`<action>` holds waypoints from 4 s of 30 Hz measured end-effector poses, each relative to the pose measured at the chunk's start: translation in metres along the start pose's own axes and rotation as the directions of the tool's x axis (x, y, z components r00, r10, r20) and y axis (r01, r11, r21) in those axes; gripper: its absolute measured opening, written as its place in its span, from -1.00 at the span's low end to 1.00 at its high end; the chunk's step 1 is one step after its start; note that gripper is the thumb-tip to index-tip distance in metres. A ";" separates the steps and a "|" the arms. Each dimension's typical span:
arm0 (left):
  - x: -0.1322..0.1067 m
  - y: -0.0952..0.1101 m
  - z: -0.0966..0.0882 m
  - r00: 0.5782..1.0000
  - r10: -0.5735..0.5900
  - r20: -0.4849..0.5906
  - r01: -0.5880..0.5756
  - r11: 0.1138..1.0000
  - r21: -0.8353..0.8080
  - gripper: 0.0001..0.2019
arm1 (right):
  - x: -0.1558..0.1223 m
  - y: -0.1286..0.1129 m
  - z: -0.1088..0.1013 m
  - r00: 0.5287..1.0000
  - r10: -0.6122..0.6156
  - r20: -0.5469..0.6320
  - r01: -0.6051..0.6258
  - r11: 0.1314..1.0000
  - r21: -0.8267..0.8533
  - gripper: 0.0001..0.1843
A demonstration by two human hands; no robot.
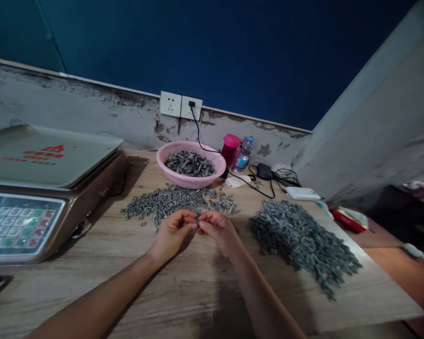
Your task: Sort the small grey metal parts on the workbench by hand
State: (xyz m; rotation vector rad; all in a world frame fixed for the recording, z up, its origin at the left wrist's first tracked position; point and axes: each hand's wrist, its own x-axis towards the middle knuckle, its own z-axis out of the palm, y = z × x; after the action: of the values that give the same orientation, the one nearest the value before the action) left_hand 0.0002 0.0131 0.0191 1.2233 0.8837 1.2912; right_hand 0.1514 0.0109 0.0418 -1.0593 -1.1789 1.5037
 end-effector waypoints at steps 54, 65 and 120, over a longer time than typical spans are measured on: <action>0.002 -0.005 -0.013 0.955 0.252 0.158 -0.296 0.760 0.578 -0.88 | -0.004 0.006 -0.014 0.961 -0.212 -0.175 0.130 0.911 -0.392 -0.82; 0.003 -0.011 -0.022 0.857 0.413 0.308 -0.483 0.434 0.761 -0.83 | -0.049 -0.031 -0.136 0.762 -0.636 -0.121 -0.051 0.128 -0.990 -0.77; 0.000 -0.004 0.004 0.979 -0.119 0.165 0.149 0.971 -0.188 -0.74 | -0.006 0.015 0.003 0.990 -0.017 -0.144 0.031 0.995 0.099 -0.71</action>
State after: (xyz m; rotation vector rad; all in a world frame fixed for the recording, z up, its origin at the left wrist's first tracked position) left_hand 0.0052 0.0126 0.0157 1.0699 0.6965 1.1321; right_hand 0.1473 0.0028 0.0276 -1.0617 -1.0022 1.4292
